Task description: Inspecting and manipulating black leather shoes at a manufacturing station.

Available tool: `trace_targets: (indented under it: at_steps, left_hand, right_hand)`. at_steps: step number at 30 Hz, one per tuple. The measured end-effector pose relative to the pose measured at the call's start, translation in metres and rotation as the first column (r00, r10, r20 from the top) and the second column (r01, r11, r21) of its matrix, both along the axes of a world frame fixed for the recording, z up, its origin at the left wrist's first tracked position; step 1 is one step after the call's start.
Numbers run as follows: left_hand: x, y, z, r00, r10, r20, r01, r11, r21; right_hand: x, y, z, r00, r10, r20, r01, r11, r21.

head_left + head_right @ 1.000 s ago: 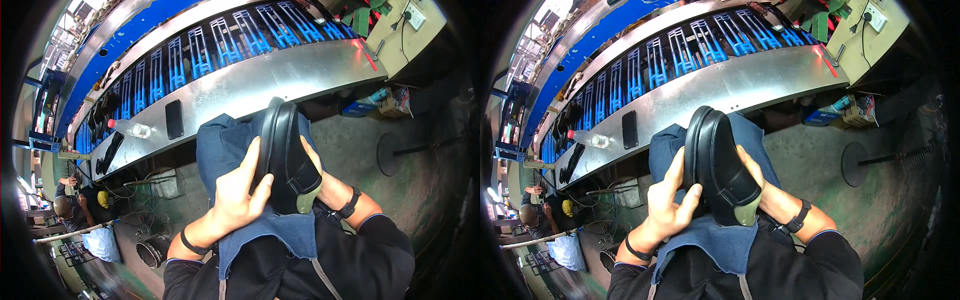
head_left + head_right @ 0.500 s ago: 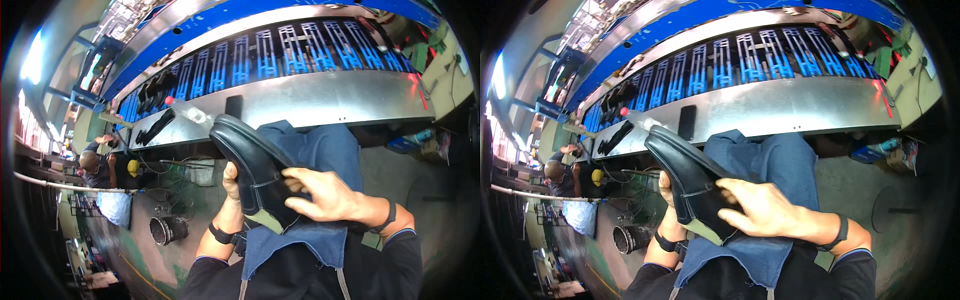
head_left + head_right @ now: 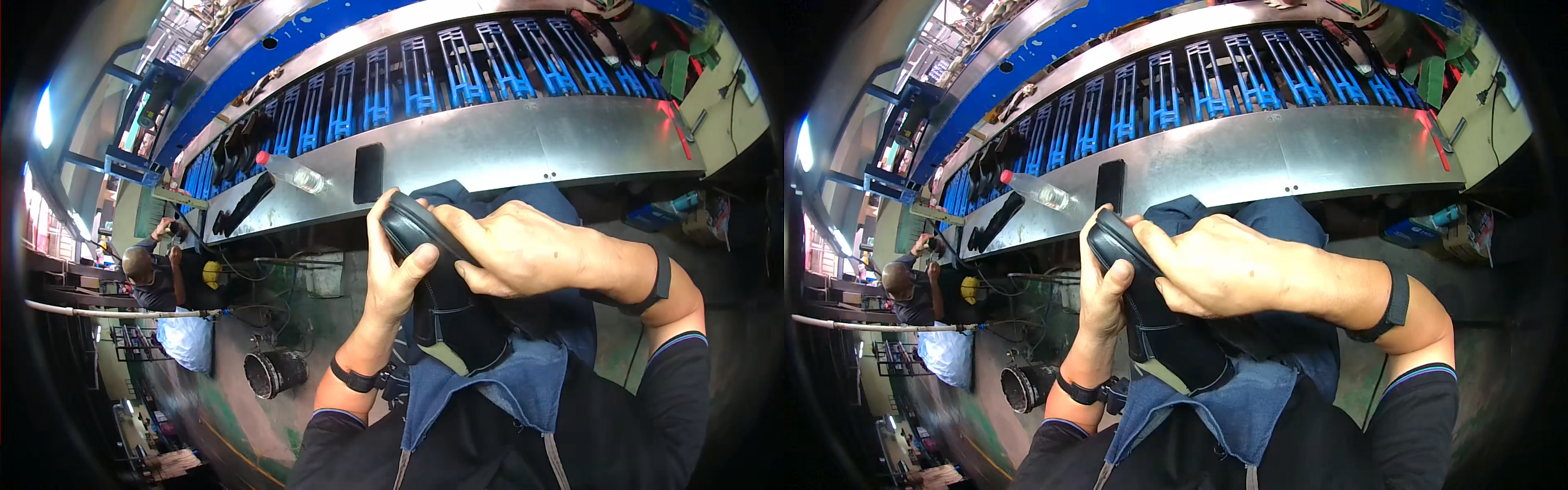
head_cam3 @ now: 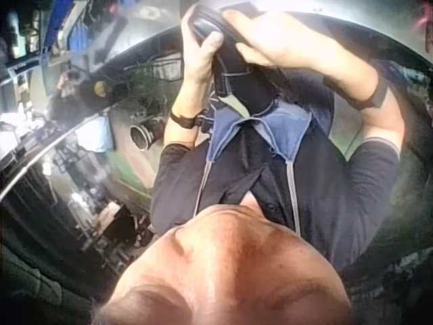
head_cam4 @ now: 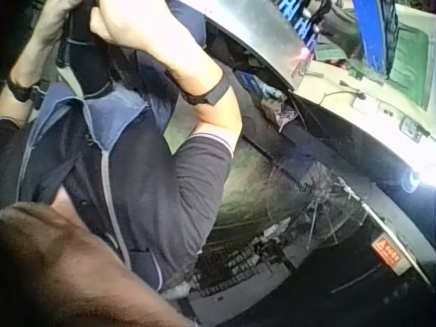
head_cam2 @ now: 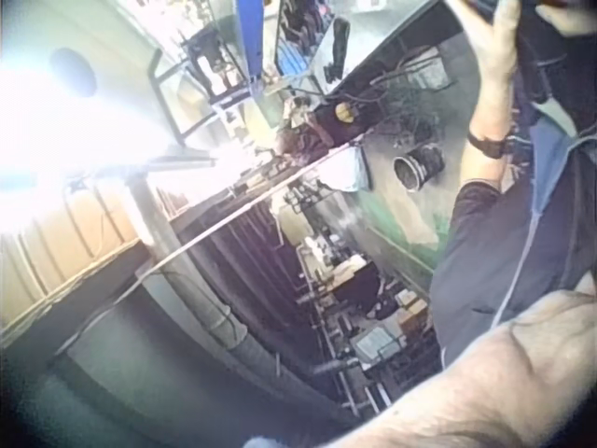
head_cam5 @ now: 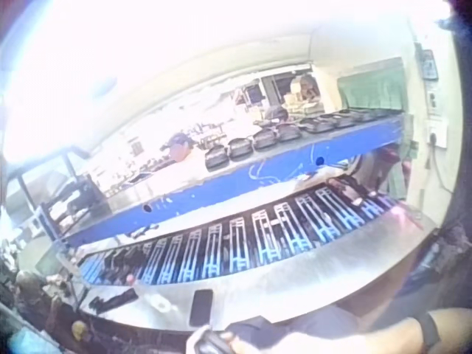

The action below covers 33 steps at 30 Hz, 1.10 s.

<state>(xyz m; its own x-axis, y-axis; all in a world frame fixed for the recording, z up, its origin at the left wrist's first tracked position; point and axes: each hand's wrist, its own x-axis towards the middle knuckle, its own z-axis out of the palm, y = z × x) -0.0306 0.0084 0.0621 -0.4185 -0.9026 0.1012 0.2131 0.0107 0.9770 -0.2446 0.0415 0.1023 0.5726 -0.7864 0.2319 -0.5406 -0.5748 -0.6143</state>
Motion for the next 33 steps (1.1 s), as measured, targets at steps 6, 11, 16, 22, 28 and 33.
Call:
trace_targets:
  at_steps: [6,11,16,22,28,33]
  left_hand:
    - [0.001,0.004,-0.008,0.984,0.078,0.16,-0.069,0.996,-0.062]
    - [-0.005,0.008,-0.003,0.993,0.082,0.082,-0.077,0.995,-0.065]
    - [-0.014,0.011,0.0,0.992,0.001,0.126,0.001,1.0,-0.016]
    - [-0.015,0.013,-0.001,0.995,0.042,0.094,-0.04,0.999,-0.021]
    - [-0.017,0.016,-0.007,0.997,0.004,0.077,-0.003,1.0,-0.013]
    - [-0.017,0.011,-0.025,0.995,-0.089,-0.047,0.092,0.994,0.057]
  right_hand:
    - [0.003,0.011,0.004,0.995,-0.023,-0.099,0.003,0.981,-0.193]
    - [-0.006,0.001,0.003,1.0,-0.021,-0.009,0.021,0.999,-0.03]
    - [-0.005,0.008,-0.005,0.961,-0.059,0.269,0.044,0.997,0.064]
    - [-0.014,-0.005,-0.015,0.958,0.079,0.274,-0.03,0.983,-0.18]
    - [-0.008,0.002,-0.038,0.851,0.096,0.516,0.005,0.982,-0.19]
    - [0.006,0.017,-0.019,0.982,-0.076,0.175,0.126,0.947,-0.296]
